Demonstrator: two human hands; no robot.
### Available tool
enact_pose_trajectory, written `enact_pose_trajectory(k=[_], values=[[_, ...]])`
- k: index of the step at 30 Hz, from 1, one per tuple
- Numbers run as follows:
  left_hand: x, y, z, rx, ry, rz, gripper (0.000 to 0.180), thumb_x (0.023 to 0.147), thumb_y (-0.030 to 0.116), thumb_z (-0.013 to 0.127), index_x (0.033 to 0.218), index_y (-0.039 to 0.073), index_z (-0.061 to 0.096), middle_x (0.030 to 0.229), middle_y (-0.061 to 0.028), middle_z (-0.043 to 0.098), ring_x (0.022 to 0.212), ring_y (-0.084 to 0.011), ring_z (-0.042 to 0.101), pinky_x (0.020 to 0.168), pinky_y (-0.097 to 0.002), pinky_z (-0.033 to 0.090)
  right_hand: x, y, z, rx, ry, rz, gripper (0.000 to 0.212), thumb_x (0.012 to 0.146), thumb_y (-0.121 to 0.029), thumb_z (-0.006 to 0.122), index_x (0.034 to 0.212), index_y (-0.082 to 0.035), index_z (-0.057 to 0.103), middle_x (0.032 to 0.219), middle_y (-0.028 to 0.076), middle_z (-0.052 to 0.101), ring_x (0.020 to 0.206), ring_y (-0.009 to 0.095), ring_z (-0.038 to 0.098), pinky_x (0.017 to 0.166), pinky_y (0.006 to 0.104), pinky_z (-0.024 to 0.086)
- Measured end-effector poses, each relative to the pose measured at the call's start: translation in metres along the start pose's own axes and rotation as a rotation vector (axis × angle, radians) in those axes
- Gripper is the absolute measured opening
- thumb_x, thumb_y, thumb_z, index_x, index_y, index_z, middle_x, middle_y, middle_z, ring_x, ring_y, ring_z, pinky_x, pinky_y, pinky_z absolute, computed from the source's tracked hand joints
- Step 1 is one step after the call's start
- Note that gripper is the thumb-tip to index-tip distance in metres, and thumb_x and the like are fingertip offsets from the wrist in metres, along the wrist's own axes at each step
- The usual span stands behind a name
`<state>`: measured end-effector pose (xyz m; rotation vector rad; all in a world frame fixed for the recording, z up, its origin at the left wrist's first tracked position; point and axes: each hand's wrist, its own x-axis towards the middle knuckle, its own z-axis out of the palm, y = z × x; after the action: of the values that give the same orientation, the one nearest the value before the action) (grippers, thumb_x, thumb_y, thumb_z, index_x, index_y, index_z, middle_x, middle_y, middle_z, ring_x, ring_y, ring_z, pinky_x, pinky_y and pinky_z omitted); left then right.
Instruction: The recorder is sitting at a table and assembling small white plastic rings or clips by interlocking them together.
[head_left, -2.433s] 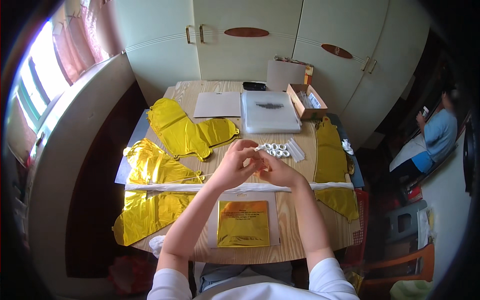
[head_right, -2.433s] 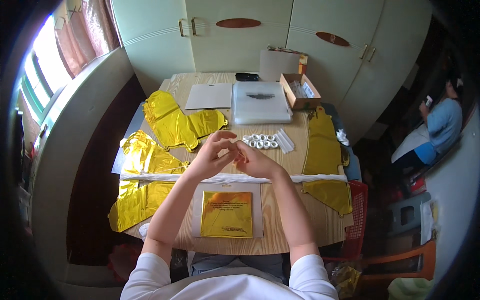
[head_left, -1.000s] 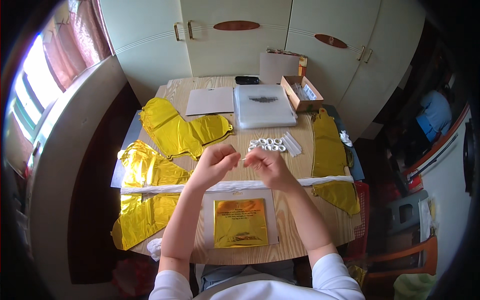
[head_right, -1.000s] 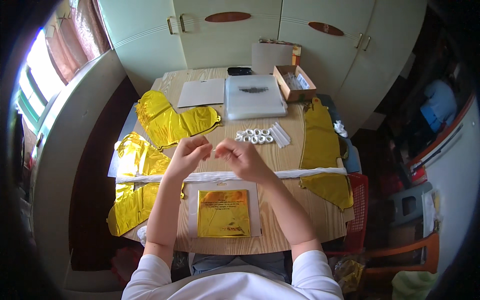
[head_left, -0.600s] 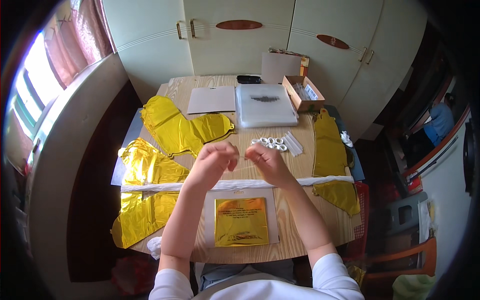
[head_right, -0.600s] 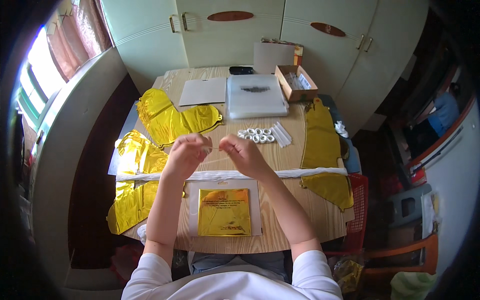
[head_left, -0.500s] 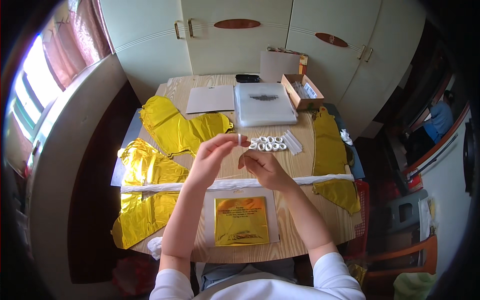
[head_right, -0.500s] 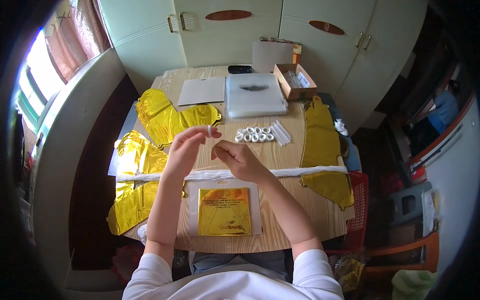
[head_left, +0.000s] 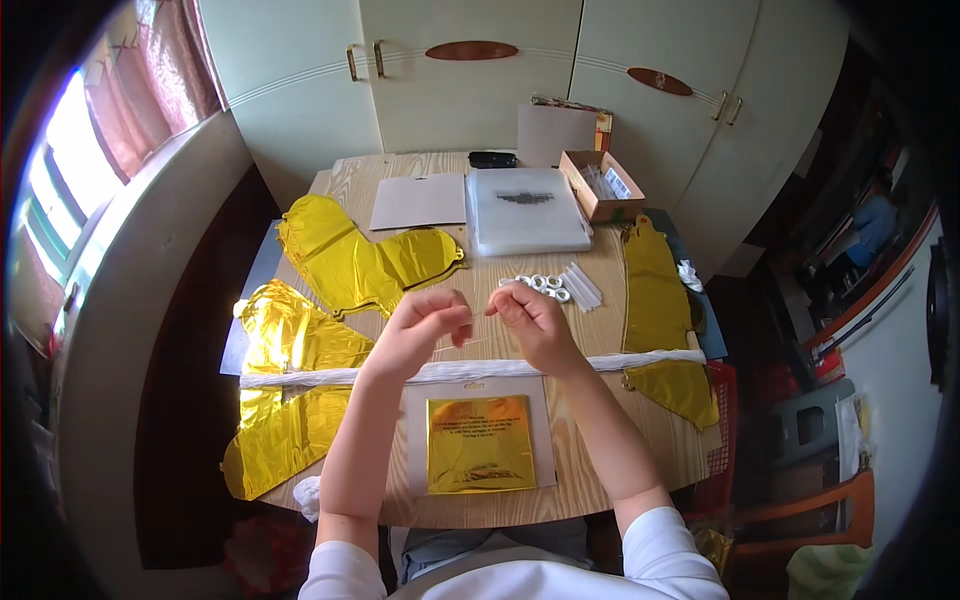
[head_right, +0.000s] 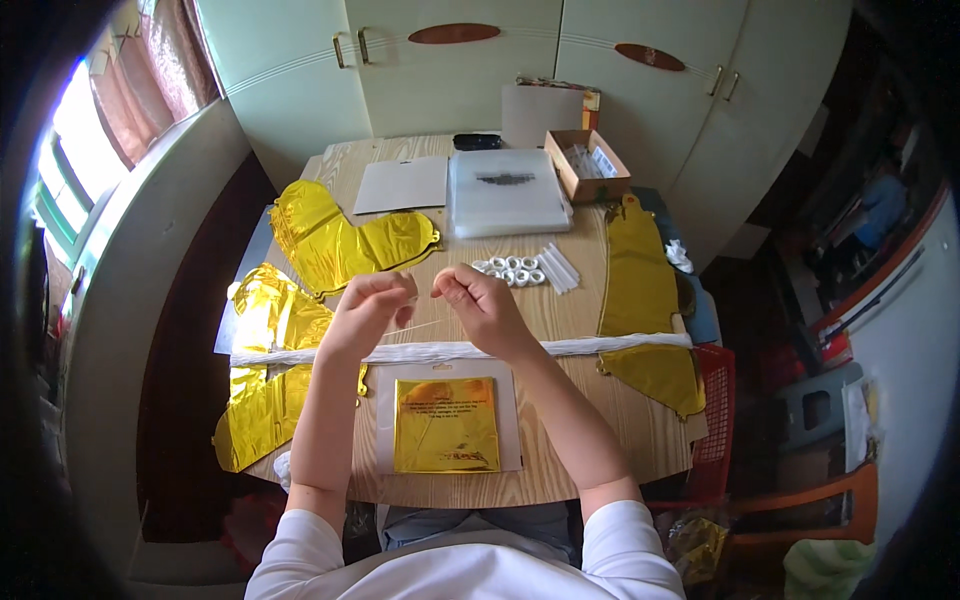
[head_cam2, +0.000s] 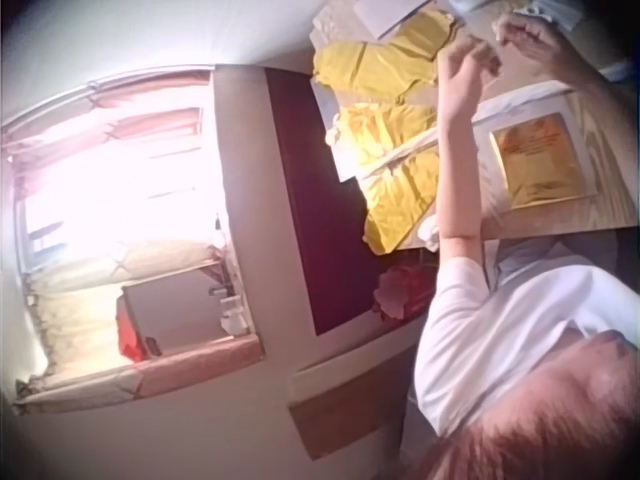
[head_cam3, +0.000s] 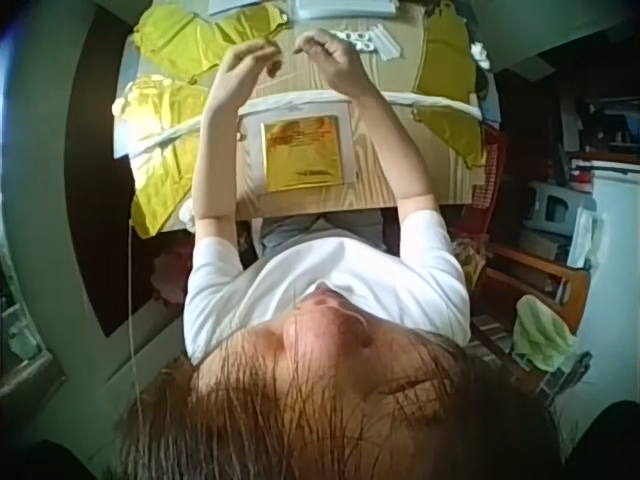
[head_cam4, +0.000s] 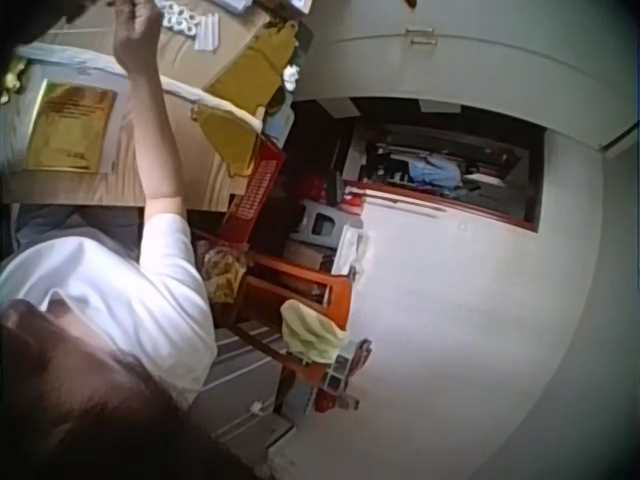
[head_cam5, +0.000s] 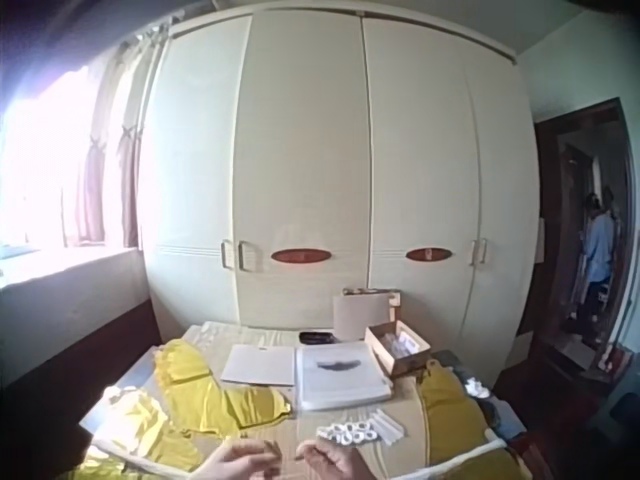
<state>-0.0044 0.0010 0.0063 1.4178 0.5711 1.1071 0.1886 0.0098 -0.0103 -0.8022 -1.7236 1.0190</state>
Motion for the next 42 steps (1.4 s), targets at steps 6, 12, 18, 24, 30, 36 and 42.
enact_pose_trajectory(k=[6,12,18,24,30,36,42], values=[[0.003,0.002,0.02,0.772,0.263,0.19,0.013,0.087,0.009,0.05,0.088,0.0,0.06,0.083,-0.0056,0.059,0.083,-0.013,0.05,0.068,-0.028,0.042,-0.005,-0.004,0.002,0.129,-0.147,-0.049,0.018,0.092,-0.019,0.049,0.086,-0.003,0.057,0.063,0.001,0.053,0.054,0.007,0.043,0.051,0.0245,0.036],[0.002,0.0,0.016,-0.332,0.155,0.072,0.013,0.083,0.008,0.053,0.086,0.001,0.063,0.084,-0.0089,0.059,0.078,-0.0156,0.051,0.067,-0.0274,0.042,0.0,0.004,0.002,-0.15,-0.108,-0.112,0.015,0.088,-0.015,0.055,0.081,-0.002,0.058,0.066,0.005,0.059,0.059,0.012,0.053,0.056,0.0268,0.042],[0.001,-0.002,0.002,0.006,-0.045,0.071,0.016,0.083,0.008,0.051,0.087,-0.004,0.061,0.08,-0.006,0.057,0.075,-0.0161,0.053,0.071,-0.0283,0.042,-0.001,-0.007,-0.002,-0.028,0.012,-0.056,0.012,0.086,-0.013,0.055,0.081,-0.002,0.058,0.065,0.009,0.058,0.058,0.015,0.056,0.055,0.0277,0.043],[0.004,0.001,0.021,0.829,0.23,0.206,0.015,0.085,0.003,0.048,0.087,-0.005,0.06,0.087,-0.0073,0.06,0.082,-0.016,0.054,0.076,-0.0278,0.043,-0.002,-0.001,0.004,-0.011,-0.074,-0.183,0.012,0.088,-0.013,0.054,0.083,-0.003,0.059,0.063,0.006,0.057,0.056,0.012,0.053,0.053,0.0268,0.042],[0.006,0.002,0.02,0.176,0.116,0.19,0.017,0.087,0.006,0.047,0.094,-0.001,0.06,0.091,-0.0063,0.06,0.084,-0.0135,0.052,0.076,-0.0249,0.042,-0.001,-0.004,0.005,-0.194,-0.137,-0.098,0.014,0.089,-0.015,0.052,0.081,-0.003,0.058,0.067,0.003,0.057,0.061,0.008,0.052,0.056,0.0238,0.041],[0.001,0.001,0.013,-0.063,-0.013,0.007,0.013,0.086,0.007,0.05,0.088,-0.003,0.059,0.085,-0.0066,0.057,0.083,-0.013,0.049,0.075,-0.0245,0.04,0.003,0.002,-0.002,-0.064,-0.032,-0.137,0.016,0.09,-0.016,0.052,0.082,-0.004,0.058,0.069,0.007,0.059,0.063,0.013,0.057,0.057,0.0267,0.043],[0.0,0.0,0.01,0.653,0.195,0.058,0.016,0.085,0.009,0.051,0.084,-0.005,0.06,0.083,-0.0079,0.057,0.08,-0.0145,0.05,0.074,-0.0262,0.041,0.001,-0.012,0.01,-0.009,-0.021,-0.227,0.014,0.088,-0.014,0.053,0.083,-0.003,0.06,0.067,0.007,0.061,0.059,0.011,0.056,0.053,0.025,0.043]])
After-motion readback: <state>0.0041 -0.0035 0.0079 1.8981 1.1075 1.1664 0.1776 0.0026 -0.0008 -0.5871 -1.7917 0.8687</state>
